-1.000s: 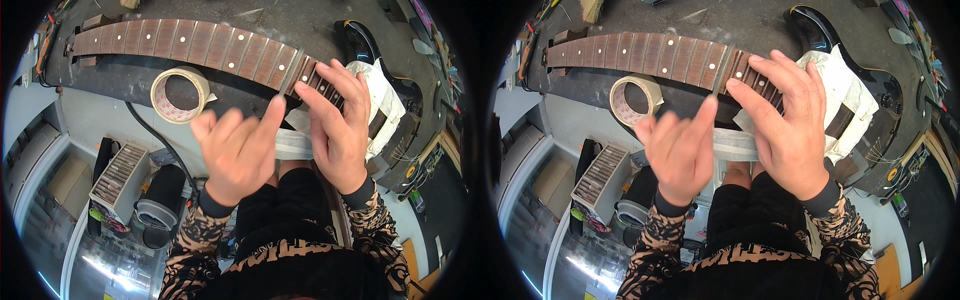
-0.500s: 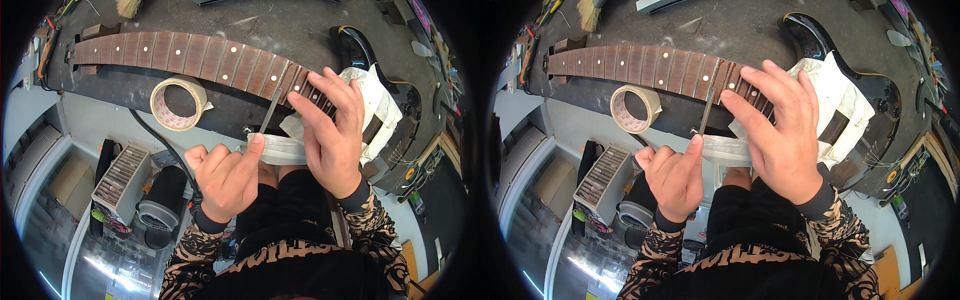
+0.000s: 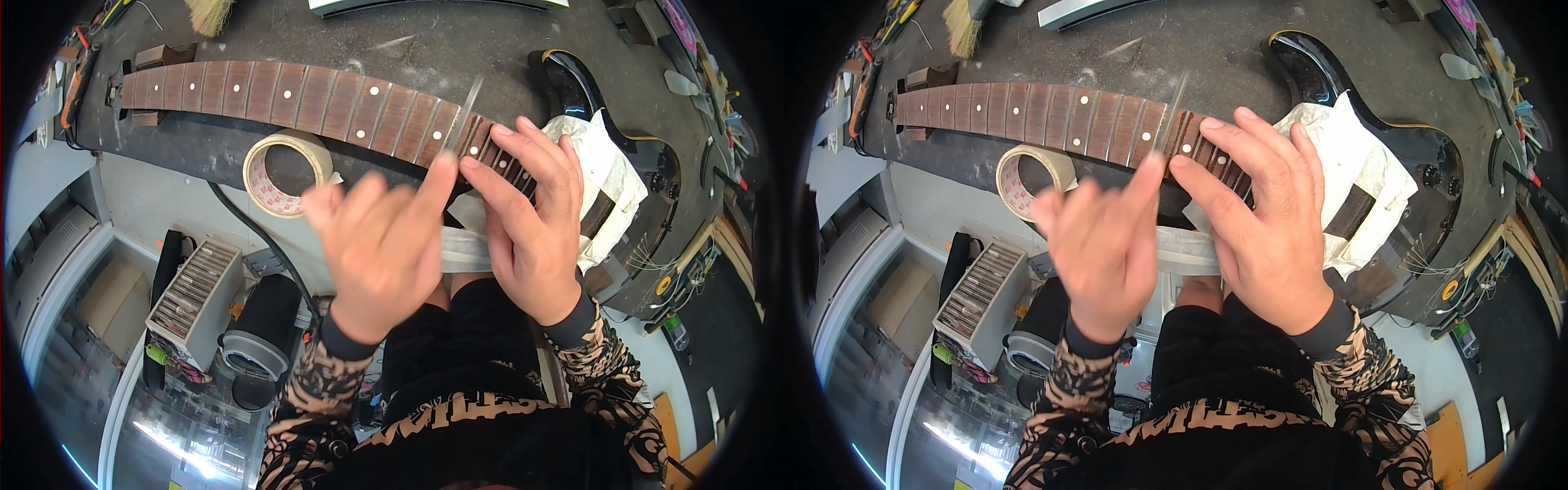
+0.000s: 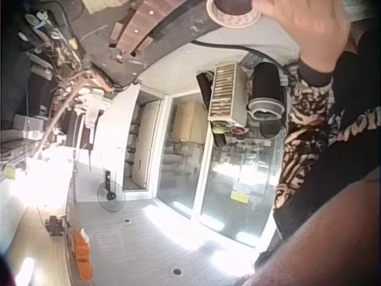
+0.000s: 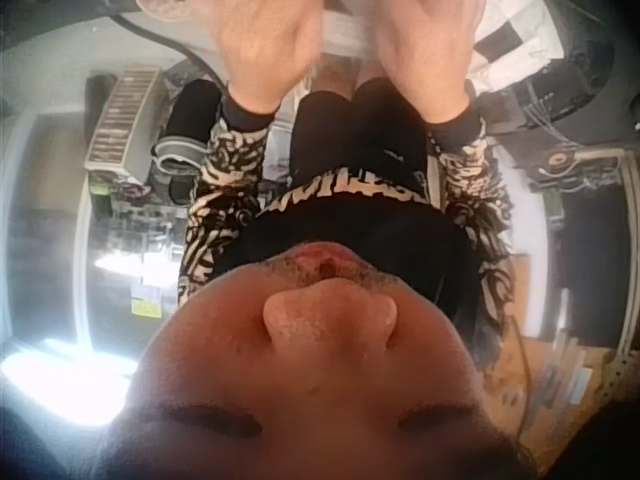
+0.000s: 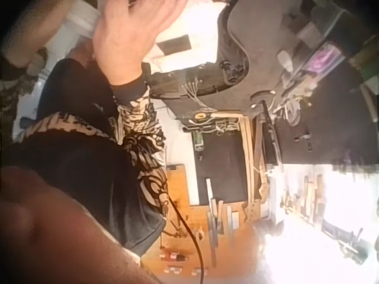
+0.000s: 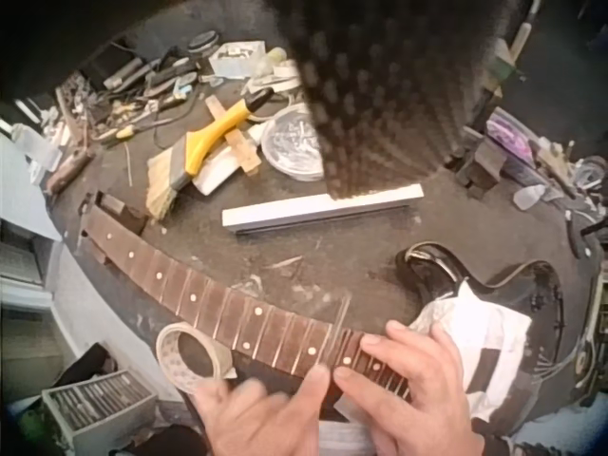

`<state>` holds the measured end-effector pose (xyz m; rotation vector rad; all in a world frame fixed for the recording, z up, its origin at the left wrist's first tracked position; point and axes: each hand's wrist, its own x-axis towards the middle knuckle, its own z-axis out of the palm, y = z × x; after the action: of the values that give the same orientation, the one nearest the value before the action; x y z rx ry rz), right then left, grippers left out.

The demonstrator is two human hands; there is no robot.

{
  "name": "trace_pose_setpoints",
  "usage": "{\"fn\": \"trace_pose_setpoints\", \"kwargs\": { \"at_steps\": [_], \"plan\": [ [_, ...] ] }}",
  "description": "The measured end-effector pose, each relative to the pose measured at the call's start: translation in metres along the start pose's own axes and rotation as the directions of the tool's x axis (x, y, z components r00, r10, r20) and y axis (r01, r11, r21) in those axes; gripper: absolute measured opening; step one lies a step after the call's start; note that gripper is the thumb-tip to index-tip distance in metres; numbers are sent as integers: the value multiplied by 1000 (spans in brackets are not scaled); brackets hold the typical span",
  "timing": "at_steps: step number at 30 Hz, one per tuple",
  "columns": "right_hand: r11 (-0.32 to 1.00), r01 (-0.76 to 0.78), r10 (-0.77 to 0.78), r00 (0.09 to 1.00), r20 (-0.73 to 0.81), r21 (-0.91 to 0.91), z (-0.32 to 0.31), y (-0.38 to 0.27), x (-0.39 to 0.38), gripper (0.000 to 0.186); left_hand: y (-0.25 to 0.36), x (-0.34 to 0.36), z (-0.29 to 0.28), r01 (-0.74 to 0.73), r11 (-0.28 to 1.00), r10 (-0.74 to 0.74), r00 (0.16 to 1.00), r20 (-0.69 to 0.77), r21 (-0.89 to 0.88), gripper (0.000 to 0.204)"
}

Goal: The person applies masking tape to the body and fretboard of a guitar, then uses a small file by hand to smooth the edges of the metal frets along the side of the neck, and brushes away debris with a large brush.

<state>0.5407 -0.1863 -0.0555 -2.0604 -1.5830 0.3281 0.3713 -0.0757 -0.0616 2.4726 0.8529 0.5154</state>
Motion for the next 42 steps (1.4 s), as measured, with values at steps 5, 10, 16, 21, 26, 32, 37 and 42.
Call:
{"fn": "trace_pose_setpoints", "kwargs": {
  "at_steps": [5,10,16,21,26,32,37,42],
  "plan": [
    [1000,-9,9,1000,-19,-2,0,2,-3,54,1,-15,-3,-30,1000,30,999,-39,-8,54],
    [1000,-10,10,1000,11,-11,-1,-1,0,52,4,-17,-18,10,1000,-10,999,46,6,57],
    [1000,-23,23,1000,-4,-13,-2,3,-2,51,7,0,-12,-38,999,38,999,3,-5,52],
    [1000,-16,16,1000,13,-10,-2,-1,0,50,2,-16,-12,3,1000,-3,1000,29,10,56],
    [1000,-29,29,1000,-1,-8,-2,-2,1,49,0,17,11,-70,997,65,990,-121,-37,59],
    [1000,-29,29,999,27,6,0,-3,-1,49,3,-26,-14,-6,1000,6,1000,3,8,59],
    [999,-41,41,999,-7,-9,0,-2,-1,49,2,17,6,-63,998,61,996,-71,-28,56],
    [999,-41,41,999,11,-3,-2,-4,0,49,9,-35,-30,51,998,-53,993,109,20,57]
  ]
}}
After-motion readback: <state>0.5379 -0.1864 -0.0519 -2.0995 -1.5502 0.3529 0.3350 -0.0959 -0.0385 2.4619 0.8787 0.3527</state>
